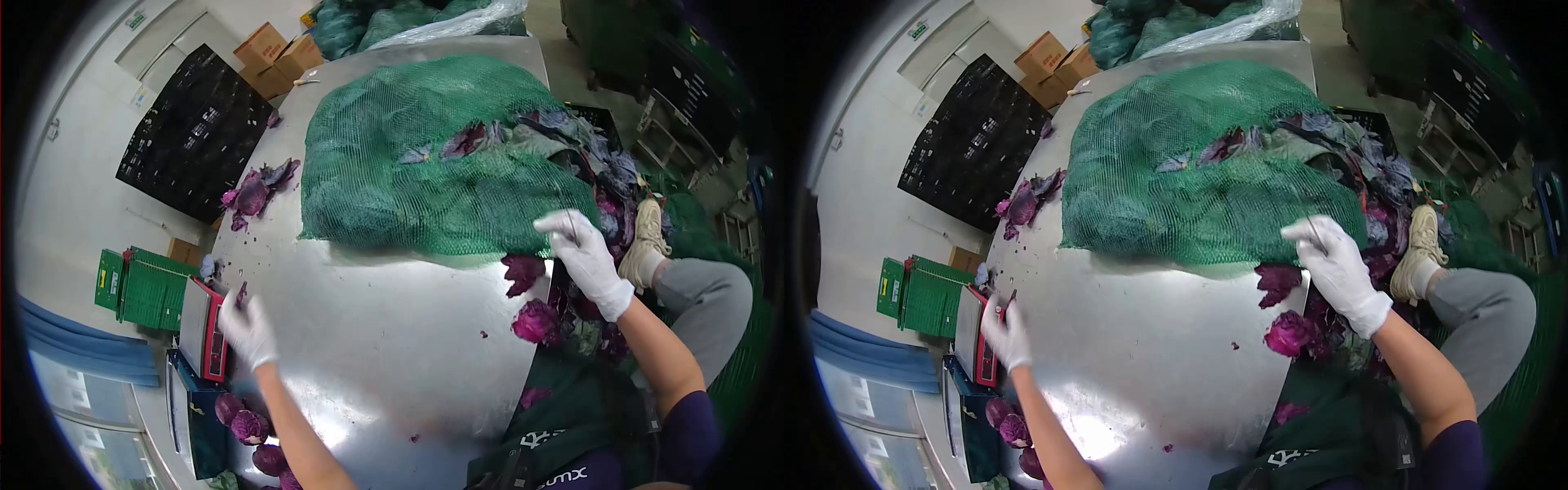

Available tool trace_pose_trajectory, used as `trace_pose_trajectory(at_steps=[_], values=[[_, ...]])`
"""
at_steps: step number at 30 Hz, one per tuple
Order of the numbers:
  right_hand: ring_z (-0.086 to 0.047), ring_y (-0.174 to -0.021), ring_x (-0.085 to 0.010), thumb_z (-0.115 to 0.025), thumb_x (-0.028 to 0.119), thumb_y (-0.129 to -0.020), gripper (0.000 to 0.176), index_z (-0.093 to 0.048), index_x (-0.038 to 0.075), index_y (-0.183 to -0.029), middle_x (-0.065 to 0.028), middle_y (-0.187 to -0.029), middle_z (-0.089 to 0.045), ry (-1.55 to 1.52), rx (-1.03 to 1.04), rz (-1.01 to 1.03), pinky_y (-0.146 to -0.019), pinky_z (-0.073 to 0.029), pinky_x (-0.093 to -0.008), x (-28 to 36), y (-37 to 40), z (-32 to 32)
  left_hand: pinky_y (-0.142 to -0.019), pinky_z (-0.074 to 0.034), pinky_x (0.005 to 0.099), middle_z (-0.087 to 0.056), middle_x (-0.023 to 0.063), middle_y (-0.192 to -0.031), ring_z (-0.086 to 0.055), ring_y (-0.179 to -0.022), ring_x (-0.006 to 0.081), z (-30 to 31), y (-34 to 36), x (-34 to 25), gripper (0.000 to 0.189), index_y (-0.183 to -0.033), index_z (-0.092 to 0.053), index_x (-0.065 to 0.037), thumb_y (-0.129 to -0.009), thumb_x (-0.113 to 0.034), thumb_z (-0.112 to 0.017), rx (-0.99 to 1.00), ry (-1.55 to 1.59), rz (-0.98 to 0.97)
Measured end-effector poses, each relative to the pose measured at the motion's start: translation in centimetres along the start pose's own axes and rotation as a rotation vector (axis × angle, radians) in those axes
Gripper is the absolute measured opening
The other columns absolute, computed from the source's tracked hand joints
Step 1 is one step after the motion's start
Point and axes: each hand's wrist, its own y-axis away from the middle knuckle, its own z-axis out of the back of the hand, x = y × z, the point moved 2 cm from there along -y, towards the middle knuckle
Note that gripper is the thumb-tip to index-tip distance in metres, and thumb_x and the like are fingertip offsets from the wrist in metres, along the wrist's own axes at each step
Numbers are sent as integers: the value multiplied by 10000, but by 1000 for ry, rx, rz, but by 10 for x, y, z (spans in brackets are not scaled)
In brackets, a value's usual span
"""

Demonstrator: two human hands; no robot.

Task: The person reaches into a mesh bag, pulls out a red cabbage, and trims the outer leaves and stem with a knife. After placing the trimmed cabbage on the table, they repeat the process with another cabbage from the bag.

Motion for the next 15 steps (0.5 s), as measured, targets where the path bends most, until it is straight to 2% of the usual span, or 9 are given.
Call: trace_pose_trajectory(at_steps=[1, 2, 3, 5, 7, 8, 10, 13, 15], values=[[-557, -768, -93, -497, -103, -910, 389, -705, 65, -1192, -64, -1243, -584, -26, -58, 182, -712, -490, -257, 9, -11, -9, -1088, -449, 414, -622, 161, -1307, -597, -1199, 312, 5, -1, 0, 445, -1342, -579, 26, -935, -135, -661, -11, -10, -2], [-552, -741, -93, -468, -107, -932, 404, -708, 74, -1202, -66, -1248, -580, -36, -95, 216, -712, -492, -248, 14, -25, -14, -1058, -464, 423, -642, 169, -1232, -601, -1176, 321, -21, -14, -74, 386, -1294, -604, 18, -935, -115, -657, 42, -12, -136], [-554, -728, -109, -466, -58, -977, 426, -652, 102, -1326, -68, -1259, -576, -9, -96, 232, -700, -503, -252, 2, -57, 1, -1045, -466, 426, -642, 186, -1225, -598, -1185, 326, -85, -29, -129, 373, -1282, -616, 2, -945, -149, -665, 205, 99, -98], [-583, -740, -95, -429, 9, -1032, 493, -495, 115, -1508, -87, -1399, -546, 14, -146, 114, -702, -517, -238, -15, -93, -7, -1023, -479, 439, -640, 214, -1221, -607, -1150, 379, -160, -53, -186, 311, -1238, -635, -8, -972, -170, -625, 278, 187, -422], [-559, -580, -107, -400, 239, -1102, 504, -346, 163, -1597, -95, -1414, -539, -22, -79, -288, -519, -471, -247, -39, -104, -10, -994, -482, 481, -647, 222, -1153, -598, -1112, 419, -243, -71, -226, 290, -1142, -657, -28, -1006, -256, -540, 518, 189, -498], [-524, -517, -102, -386, 331, -1110, 498, -372, 168, -1580, -91, -1178, -667, -49, -80, -225, -478, -428, -239, -65, -94, -17, -979, -486, 504, -655, 222, -1150, -606, -1111, 425, -279, -73, -237, 344, -1129, -652, -48, -1031, -322, -469, 677, 148, -504], [-481, -470, -78, -419, 381, -1103, 424, -500, 142, -1444, -12, -627, -625, -29, 81, -497, -469, -397, -228, -41, -63, -15, -969, -499, 519, -681, 218, -1145, -623, -1126, 419, -336, -72, -239, 426, -1097, -617, -54, -1063, -401, -374, 835, 21, -421], [-507, -485, -64, -454, 346, -1099, 371, -554, 89, -1348, -33, -650, -636, -277, 195, -503, -475, -390, -212, -2, -18, -25, -979, -515, 505, -692, 220, -1191, -657, -1114, 406, -383, -94, -205, 451, -1155, -677, -51, -1044, -403, -417, 907, -5, -337], [-577, -542, -59, -487, 359, -1093, 383, -567, 84, -1347, -34, -707, -650, -359, 333, -655, -477, -386, -201, 18, 6, -39, -988, -527, 473, -692, 209, -1232, -663, -1134, 392, -339, -110, -186, 488, -1152, -728, -52, -1008, -452, -489, 1119, -446, -275]])
